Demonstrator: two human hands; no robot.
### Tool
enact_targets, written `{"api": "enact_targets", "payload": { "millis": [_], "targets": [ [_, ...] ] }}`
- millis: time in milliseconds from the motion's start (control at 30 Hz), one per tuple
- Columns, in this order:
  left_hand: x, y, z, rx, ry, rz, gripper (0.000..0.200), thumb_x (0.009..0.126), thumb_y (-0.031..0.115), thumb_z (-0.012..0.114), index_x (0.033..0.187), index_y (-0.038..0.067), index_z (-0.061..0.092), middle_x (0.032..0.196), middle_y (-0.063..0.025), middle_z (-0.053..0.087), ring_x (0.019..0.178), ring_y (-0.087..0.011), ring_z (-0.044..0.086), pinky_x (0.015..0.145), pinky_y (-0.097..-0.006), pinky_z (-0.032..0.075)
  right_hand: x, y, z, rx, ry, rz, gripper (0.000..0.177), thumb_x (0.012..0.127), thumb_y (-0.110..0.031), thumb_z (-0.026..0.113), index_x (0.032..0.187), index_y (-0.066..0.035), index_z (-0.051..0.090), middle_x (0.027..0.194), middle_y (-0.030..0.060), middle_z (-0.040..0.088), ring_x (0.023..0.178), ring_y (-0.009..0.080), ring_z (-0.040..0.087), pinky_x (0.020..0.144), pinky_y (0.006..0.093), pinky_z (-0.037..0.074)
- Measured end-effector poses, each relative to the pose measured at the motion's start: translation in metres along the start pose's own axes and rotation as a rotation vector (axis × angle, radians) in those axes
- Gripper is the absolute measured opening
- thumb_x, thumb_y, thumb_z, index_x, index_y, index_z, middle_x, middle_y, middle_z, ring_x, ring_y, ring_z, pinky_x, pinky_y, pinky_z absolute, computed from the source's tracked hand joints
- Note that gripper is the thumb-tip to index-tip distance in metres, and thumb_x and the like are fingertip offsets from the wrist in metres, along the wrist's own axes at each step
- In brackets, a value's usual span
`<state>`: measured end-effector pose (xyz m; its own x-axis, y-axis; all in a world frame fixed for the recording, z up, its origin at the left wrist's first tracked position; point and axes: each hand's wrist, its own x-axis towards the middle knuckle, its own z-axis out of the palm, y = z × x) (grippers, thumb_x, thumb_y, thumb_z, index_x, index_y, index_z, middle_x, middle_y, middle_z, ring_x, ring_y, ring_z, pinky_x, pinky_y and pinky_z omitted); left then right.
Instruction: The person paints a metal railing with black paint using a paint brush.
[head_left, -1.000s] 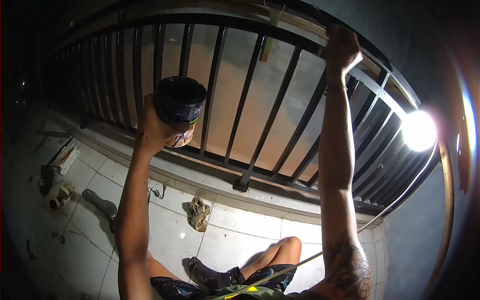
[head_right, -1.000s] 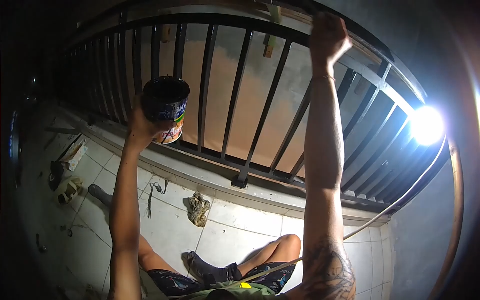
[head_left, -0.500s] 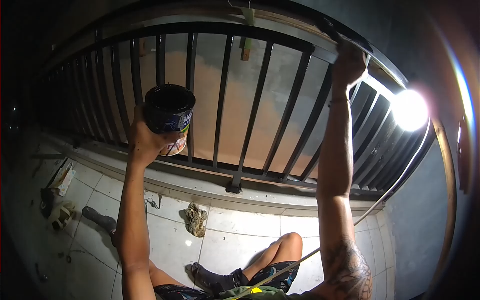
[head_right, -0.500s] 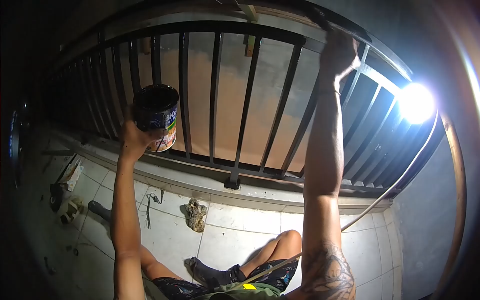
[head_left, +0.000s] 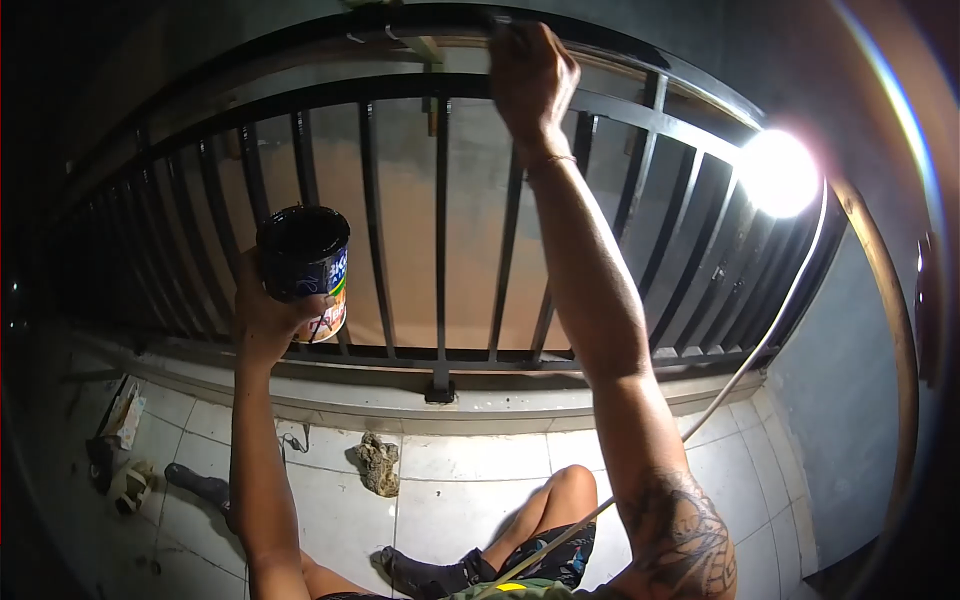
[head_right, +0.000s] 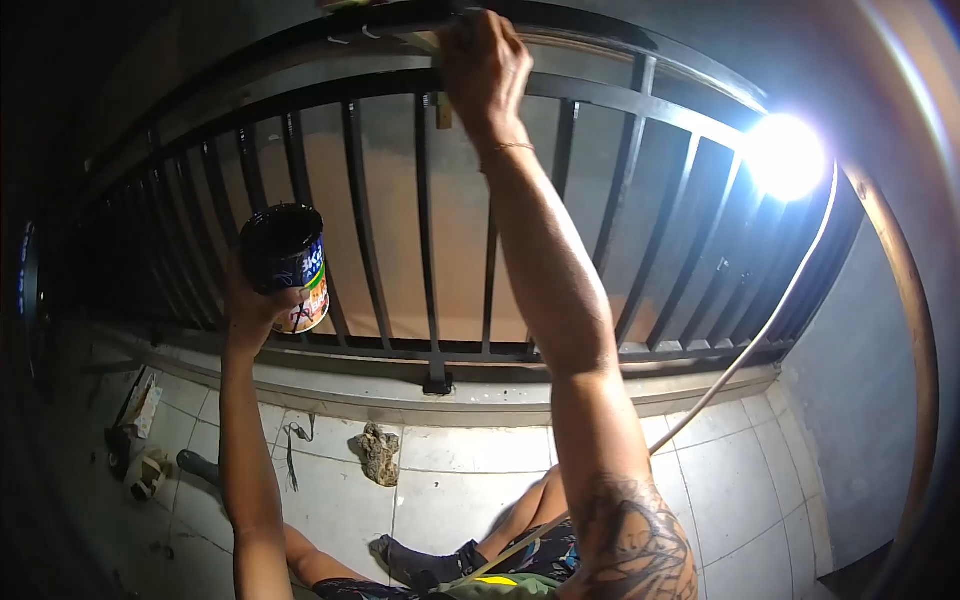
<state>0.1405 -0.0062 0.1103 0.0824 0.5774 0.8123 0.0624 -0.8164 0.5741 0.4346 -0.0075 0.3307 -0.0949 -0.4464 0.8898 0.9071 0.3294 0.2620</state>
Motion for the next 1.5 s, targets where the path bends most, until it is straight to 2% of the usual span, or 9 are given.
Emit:
{"api": "enact_targets", "payload": {
  "millis": [333,533,700,800,1100,1200,1267,1367,1500],
  "targets": [
    [0.008,0.002,0.053,-0.035,-0.105,0.012,0.089,0.055,0.038,0.089,0.121,0.0,0.042,0.112,-0.0156,0.058,0.103,-0.0263,0.061,0.088,-0.0352,0.053,0.034,0.147,-0.156,-0.468,-0.007,-0.05,0.006,0.074,-0.007,0.064,0.073,-0.011,0.069,0.075,0.0054,0.067,0.068,0.0195,0.066,0.063,0.0298,0.052],
    [0.004,0.016,0.042,0.032,-0.077,0.063,0.086,0.055,0.029,0.091,0.119,0.0,0.041,0.112,-0.0146,0.058,0.103,-0.0268,0.06,0.09,-0.0362,0.051,0.016,0.111,-0.108,-0.592,0.021,-0.204,0.002,0.078,-0.007,0.065,0.078,-0.008,0.066,0.073,0.0088,0.065,0.066,0.0222,0.064,0.062,0.0313,0.051],
    [-0.003,-0.001,0.018,0.052,-0.053,-0.074,0.088,0.052,0.019,0.091,0.121,-0.002,0.04,0.112,-0.0158,0.059,0.103,-0.0265,0.06,0.089,-0.0364,0.05,-0.023,0.002,-0.045,-0.003,0.204,0.117,0.007,0.076,-0.004,0.066,0.082,-0.006,0.064,0.069,0.0088,0.061,0.059,0.0259,0.06,0.058,0.032,0.049],
    [-0.011,-0.011,-0.001,0.126,-0.028,-0.053,0.089,0.053,0.022,0.091,0.122,-0.002,0.041,0.113,-0.0158,0.058,0.103,-0.0262,0.059,0.089,-0.0375,0.049,-0.056,-0.029,-0.025,0.166,0.107,0.439,0.013,0.077,-0.01,0.073,0.09,-0.008,0.07,0.072,0.0021,0.067,0.064,0.0043,0.059,0.061,0.0214,0.048],
    [-0.03,-0.003,-0.04,0.085,-0.087,-0.28,0.084,0.057,0.032,0.089,0.121,-0.003,0.047,0.111,-0.0153,0.06,0.103,-0.0247,0.06,0.09,-0.0365,0.049,-0.085,0.016,0.033,0.08,0.094,0.228,0.012,0.082,-0.011,0.069,0.094,-0.01,0.07,0.083,0.0069,0.069,0.074,0.0178,0.069,0.066,0.0275,0.053],
    [-0.03,-0.006,-0.044,0.06,-0.094,-0.289,0.08,0.058,0.03,0.088,0.12,-0.003,0.049,0.11,-0.015,0.062,0.1,-0.0239,0.062,0.088,-0.0347,0.051,-0.083,0.045,0.006,-0.207,0.249,0.221,0.009,0.083,-0.011,0.067,0.091,-0.007,0.069,0.085,0.0062,0.07,0.076,0.0181,0.068,0.068,0.0284,0.053],
    [-0.03,-0.003,-0.043,0.061,-0.077,-0.279,0.076,0.059,0.029,0.087,0.118,-0.003,0.051,0.108,-0.0147,0.063,0.098,-0.023,0.063,0.086,-0.034,0.051,-0.077,0.051,-0.016,0.174,0.533,0.769,0.012,0.083,-0.006,0.064,0.091,0.002,0.064,0.085,0.0112,0.068,0.074,0.0182,0.064,0.07,0.0306,0.053],
    [-0.031,-0.004,-0.04,0.087,-0.071,-0.306,0.069,0.06,0.027,0.087,0.113,-0.004,0.056,0.104,-0.0144,0.066,0.095,-0.0216,0.065,0.084,-0.0333,0.052,-0.061,0.047,-0.022,0.675,0.849,0.943,0.012,0.084,-0.005,0.063,0.092,0.005,0.061,0.083,0.0102,0.065,0.074,0.0155,0.062,0.068,0.0274,0.05],
    [-0.033,-0.008,-0.036,0.036,-0.047,-0.258,0.063,0.061,0.026,0.086,0.109,-0.005,0.06,0.101,-0.0139,0.067,0.092,-0.0208,0.065,0.083,-0.0343,0.053,-0.061,0.021,0.007,0.709,0.772,0.865,0.014,0.081,-0.003,0.065,0.094,0.001,0.061,0.076,0.0039,0.059,0.068,0.011,0.052,0.064,0.0236,0.044]
  ]
}}
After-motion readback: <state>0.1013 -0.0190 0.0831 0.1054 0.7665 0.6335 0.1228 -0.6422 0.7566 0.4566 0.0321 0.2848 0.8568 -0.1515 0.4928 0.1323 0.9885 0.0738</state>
